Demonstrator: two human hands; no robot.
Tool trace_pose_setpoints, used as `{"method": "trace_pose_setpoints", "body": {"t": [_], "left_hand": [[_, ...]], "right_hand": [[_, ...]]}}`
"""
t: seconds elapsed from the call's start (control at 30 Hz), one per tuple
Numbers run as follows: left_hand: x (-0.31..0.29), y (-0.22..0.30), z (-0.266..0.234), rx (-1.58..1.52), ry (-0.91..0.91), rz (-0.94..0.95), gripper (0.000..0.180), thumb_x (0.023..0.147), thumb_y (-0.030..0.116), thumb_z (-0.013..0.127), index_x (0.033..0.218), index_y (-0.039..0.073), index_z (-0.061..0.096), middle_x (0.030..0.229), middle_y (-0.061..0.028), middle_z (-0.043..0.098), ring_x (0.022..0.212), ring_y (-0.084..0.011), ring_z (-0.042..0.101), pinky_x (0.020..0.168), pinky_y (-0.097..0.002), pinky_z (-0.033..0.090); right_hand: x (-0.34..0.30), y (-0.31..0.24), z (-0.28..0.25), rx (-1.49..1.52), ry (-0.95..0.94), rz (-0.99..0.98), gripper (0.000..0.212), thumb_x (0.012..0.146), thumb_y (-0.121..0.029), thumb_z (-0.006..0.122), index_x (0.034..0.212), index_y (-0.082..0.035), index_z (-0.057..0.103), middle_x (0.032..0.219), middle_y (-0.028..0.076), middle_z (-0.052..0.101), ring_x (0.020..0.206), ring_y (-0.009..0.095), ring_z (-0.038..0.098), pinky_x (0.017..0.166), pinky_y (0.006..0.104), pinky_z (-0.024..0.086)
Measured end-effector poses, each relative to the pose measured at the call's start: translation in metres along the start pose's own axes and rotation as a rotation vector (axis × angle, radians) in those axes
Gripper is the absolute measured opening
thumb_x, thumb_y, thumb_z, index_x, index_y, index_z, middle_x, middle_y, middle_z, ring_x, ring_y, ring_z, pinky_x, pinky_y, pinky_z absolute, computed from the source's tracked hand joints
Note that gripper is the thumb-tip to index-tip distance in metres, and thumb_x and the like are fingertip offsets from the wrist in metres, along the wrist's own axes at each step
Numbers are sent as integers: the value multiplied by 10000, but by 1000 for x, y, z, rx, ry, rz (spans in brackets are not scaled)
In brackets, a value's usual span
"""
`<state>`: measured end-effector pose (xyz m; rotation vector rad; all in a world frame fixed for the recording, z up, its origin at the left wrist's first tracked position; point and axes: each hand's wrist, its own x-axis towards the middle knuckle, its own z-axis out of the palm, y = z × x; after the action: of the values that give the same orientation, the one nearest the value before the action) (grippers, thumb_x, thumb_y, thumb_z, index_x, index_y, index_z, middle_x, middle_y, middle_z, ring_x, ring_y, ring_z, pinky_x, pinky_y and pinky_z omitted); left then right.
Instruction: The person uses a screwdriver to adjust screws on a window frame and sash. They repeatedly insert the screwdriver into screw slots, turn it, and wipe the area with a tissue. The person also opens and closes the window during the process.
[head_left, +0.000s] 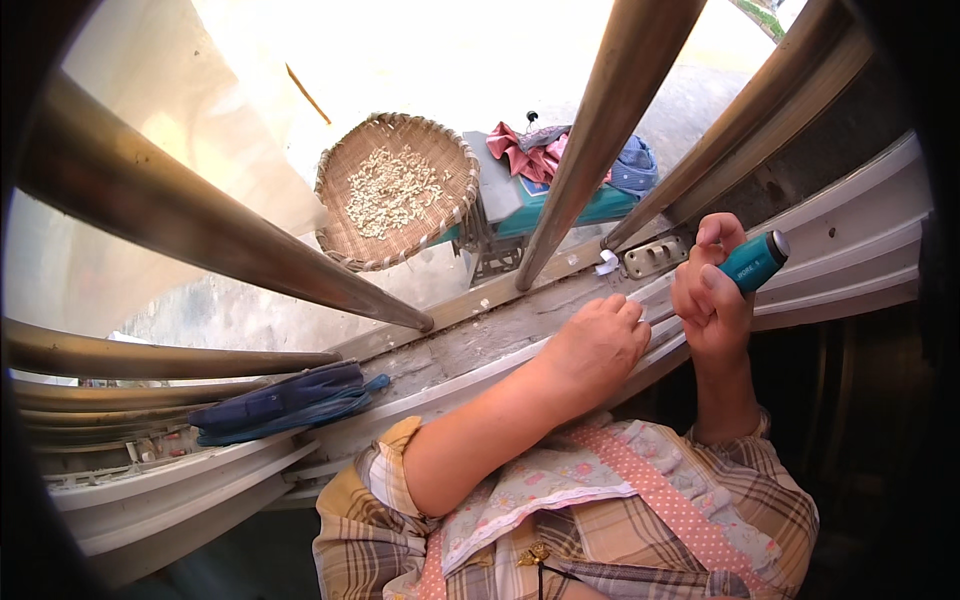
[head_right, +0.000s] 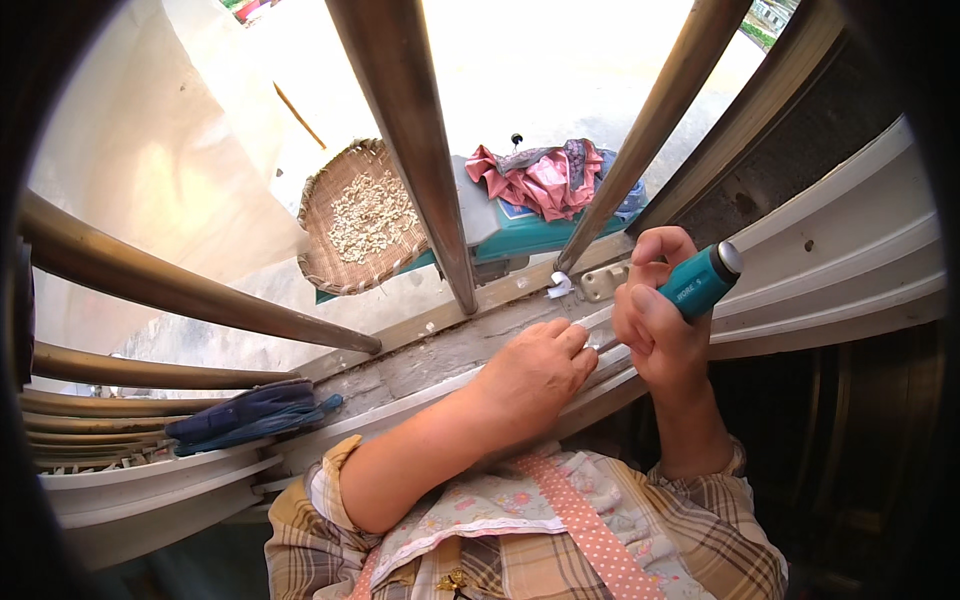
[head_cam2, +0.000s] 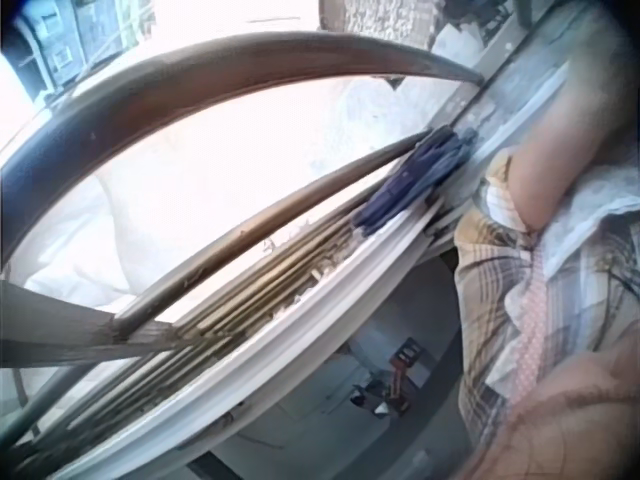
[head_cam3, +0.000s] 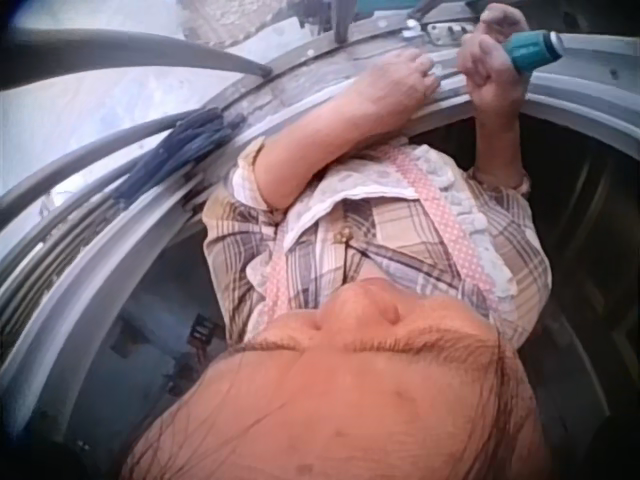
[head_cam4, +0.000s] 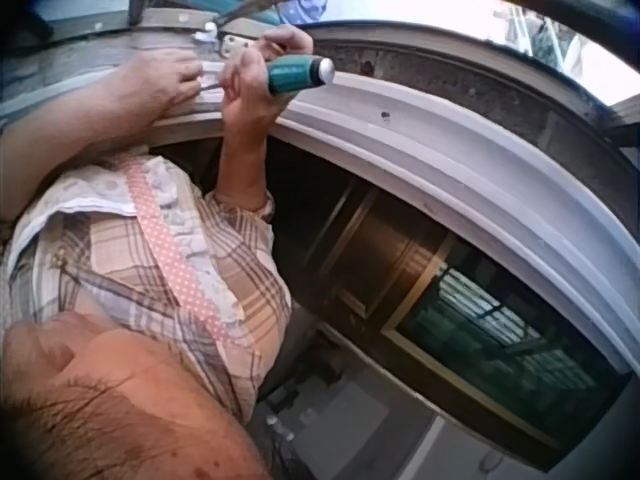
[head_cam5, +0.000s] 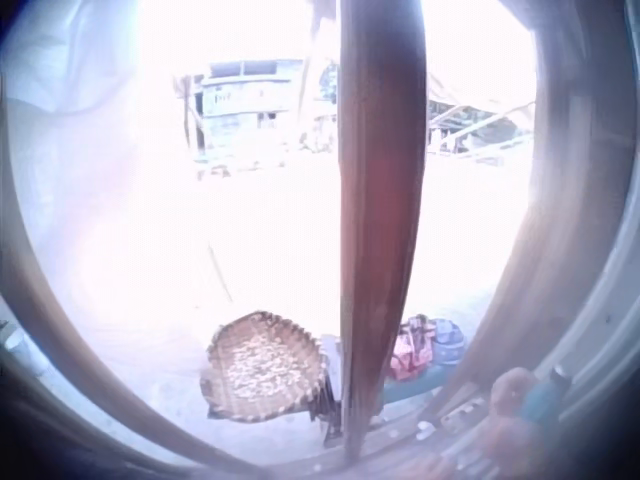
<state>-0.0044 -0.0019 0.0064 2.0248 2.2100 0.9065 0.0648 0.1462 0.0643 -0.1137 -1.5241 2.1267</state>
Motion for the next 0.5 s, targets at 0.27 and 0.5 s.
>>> {"method": "trace_pose_setpoints", "body": {"t": [0.27, 0.5], "left_hand": [[-4, -7, -22, -141, -111, -67, 79, 768, 39, 579, 839, 32, 613, 919, -114, 564, 935, -306, 569, 815, -386, 508], [-13, 7, -26, 6, -123, -163, 72, 787, 54, 593, 844, 32, 630, 910, -91, 554, 919, -278, 572, 768, -382, 506]], "right_hand": [[3, 0, -1, 64, -8, 84, 243, 859, 36, 534, 1081, -33, 464, 604, -38, 413, 430, 34, 339, 397, 213, 269], [10, 4, -1, 133, -54, 158, 210, 860, 53, 552, 1048, -21, 494, 608, -31, 447, 437, 34, 357, 399, 212, 270]]}}
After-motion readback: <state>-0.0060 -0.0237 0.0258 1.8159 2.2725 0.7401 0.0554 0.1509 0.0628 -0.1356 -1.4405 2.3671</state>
